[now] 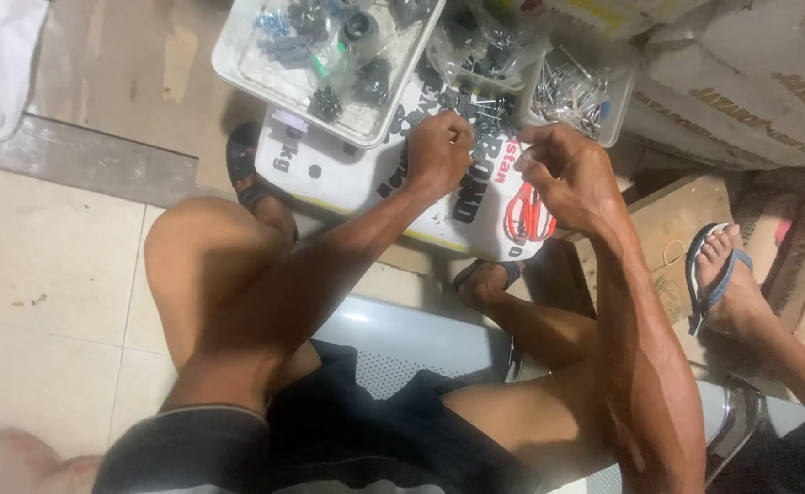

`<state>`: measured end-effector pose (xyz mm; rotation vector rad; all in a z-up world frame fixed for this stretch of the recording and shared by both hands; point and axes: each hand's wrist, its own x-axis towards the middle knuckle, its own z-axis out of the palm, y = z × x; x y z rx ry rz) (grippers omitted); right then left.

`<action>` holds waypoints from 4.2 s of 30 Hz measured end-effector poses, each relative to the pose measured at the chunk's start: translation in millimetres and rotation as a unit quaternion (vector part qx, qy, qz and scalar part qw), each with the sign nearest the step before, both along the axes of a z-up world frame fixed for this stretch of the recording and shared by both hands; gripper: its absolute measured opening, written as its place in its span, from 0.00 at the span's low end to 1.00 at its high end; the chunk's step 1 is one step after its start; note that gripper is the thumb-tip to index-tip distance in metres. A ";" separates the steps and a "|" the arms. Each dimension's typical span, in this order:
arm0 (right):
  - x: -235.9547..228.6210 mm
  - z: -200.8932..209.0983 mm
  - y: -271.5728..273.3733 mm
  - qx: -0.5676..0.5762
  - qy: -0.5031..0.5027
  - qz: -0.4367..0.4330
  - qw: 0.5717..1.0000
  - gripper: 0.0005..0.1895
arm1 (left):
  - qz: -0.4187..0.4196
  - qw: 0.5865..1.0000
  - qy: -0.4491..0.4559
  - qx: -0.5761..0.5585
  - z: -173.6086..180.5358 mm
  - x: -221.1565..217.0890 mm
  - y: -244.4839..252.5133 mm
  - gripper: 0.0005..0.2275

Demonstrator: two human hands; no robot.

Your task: Assembling small metal bolts and nuts by hand from storage containers.

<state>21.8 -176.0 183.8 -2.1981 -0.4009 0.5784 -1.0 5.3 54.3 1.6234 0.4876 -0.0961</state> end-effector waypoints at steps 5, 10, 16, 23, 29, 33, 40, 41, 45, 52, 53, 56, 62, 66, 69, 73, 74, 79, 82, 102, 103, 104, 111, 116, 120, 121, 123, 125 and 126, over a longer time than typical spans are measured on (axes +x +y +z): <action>-17.1 42.4 28.0 0.097 0.012 0.011 0.995 0.16 | 0.011 0.989 -0.019 -0.145 88.4 -21.9 22.9 0.06; -17.6 40.4 34.0 0.119 -0.003 0.027 0.992 0.15 | 0.028 0.976 -0.056 -0.207 103.6 -27.0 30.3 0.09; -19.3 46.1 44.6 0.097 -0.012 0.003 0.995 0.12 | 0.022 0.986 -0.063 -0.155 83.6 -19.8 24.9 0.06; -5.4 12.2 43.2 0.109 -0.042 -0.024 0.993 0.09 | -0.024 0.978 -0.209 0.003 63.4 -15.4 9.4 0.05; -4.0 14.5 55.2 0.074 -0.070 -0.044 0.994 0.09 | -0.041 0.981 -0.185 -0.026 59.2 -10.3 13.1 0.05; 19.8 -58.7 42.2 -0.036 -0.063 0.001 0.997 0.08 | -0.036 0.995 -0.082 -0.050 37.8 -16.9 16.3 0.09; 37.2 -157.2 51.9 -0.215 -0.379 0.101 0.894 0.04 | -0.072 0.980 0.187 -0.014 4.2 -29.3 16.4 0.21; 33.3 -149.9 56.5 -0.221 -0.388 0.092 0.890 0.03 | -0.088 0.981 0.174 0.012 0.1 -29.5 17.8 0.20; 39.2 -193.6 26.3 -0.218 -0.357 0.057 0.907 0.03 | -0.141 0.975 0.141 0.101 16.4 -33.0 33.1 0.18; 21.4 -124.7 13.9 -0.336 -0.116 -0.054 0.933 0.17 | -0.164 0.948 0.137 0.235 -6.9 -33.4 30.4 0.17; 16.1 -116.7 19.2 -0.334 -0.120 -0.048 0.934 0.18 | -0.167 0.946 0.129 0.246 -4.1 -34.5 30.9 0.17; 11.2 -128.4 15.3 -0.315 -0.148 -0.031 0.937 0.16 | -0.172 0.940 0.108 0.274 -16.1 -31.8 29.2 0.16; 27.9 -190.9 -8.2 -0.296 -0.184 -0.011 0.937 0.06 | -0.134 0.941 0.079 0.302 -25.3 -32.5 36.4 0.11; 28.9 -181.7 -7.9 -0.306 -0.174 -0.002 0.936 0.05 | -0.119 0.939 0.043 0.321 -18.8 -35.3 35.1 0.09; 24.2 -199.1 -12.9 -0.290 -0.220 0.003 0.932 0.03 | -0.107 0.936 -0.016 0.335 -61.9 -29.2 26.6 0.08; 14.5 -170.0 -2.3 -0.246 -0.193 0.035 0.949 0.07 | -0.119 0.924 -0.037 0.362 -66.9 -20.4 31.8 0.05; 14.5 -180.0 -7.3 -0.231 -0.198 0.040 0.952 0.07 | -0.132 0.919 -0.045 0.370 -59.7 -20.8 34.7 0.05; 11.8 -186.3 -18.4 -0.146 -0.191 0.027 0.970 0.05 | -0.147 0.898 -0.061 0.411 -53.8 -19.9 30.4 0.04; 7.6 -152.1 -9.3 -0.081 -0.131 -0.028 0.988 0.04 | -0.110 0.909 -0.097 0.391 -68.4 -13.0 14.5 0.05; -24.0 53.0 37.8 0.249 0.036 -0.003 0.968 0.21 | 0.040 0.972 -0.089 -0.213 141.0 -20.6 37.5 0.06; -25.2 55.9 38.8 0.247 0.037 -0.005 0.968 0.21 | 0.039 0.972 -0.087 -0.215 139.6 -19.8 37.0 0.06; -26.2 58.8 39.7 0.235 0.029 -0.004 0.971 0.20 | 0.033 0.975 -0.094 -0.198 138.2 -18.8 36.3 0.06; -27.2 56.9 46.0 0.240 0.036 -0.045 0.969 0.15 | 0.003 0.985 -0.167 -0.033 116.3 -9.9 35.3 0.04; -19.5 51.6 40.0 0.315 0.167 -0.124 0.926 0.14 | -0.008 0.993 -0.117 0.012 120.8 -6.8 28.4 0.02; -17.8 50.0 41.6 0.346 0.198 -0.144 0.906 0.11 | -0.002 0.981 -0.179 0.070 111.0 -6.1 22.3 0.05; -16.8 42.9 44.2 0.348 0.198 -0.143 0.905 0.11 | -0.002 0.981 -0.180 0.071 119.8 -11.8 20.8 0.05; -14.9 29.2 48.5 0.289 0.075 -0.118 0.947 0.12 | -0.045 0.971 -0.230 0.040 137.0 -22.8 16.5 0.05; -9.6 30.1 50.6 0.260 0.023 -0.098 0.960 0.12 | -0.038 0.970 -0.233 0.049 113.3 -11.9 15.8 0.05; -8.1 29.9 52.2 0.230 -0.027 -0.076 0.970 0.12 | -0.028 0.969 -0.237 0.058 100.9 -8.2 15.9 0.05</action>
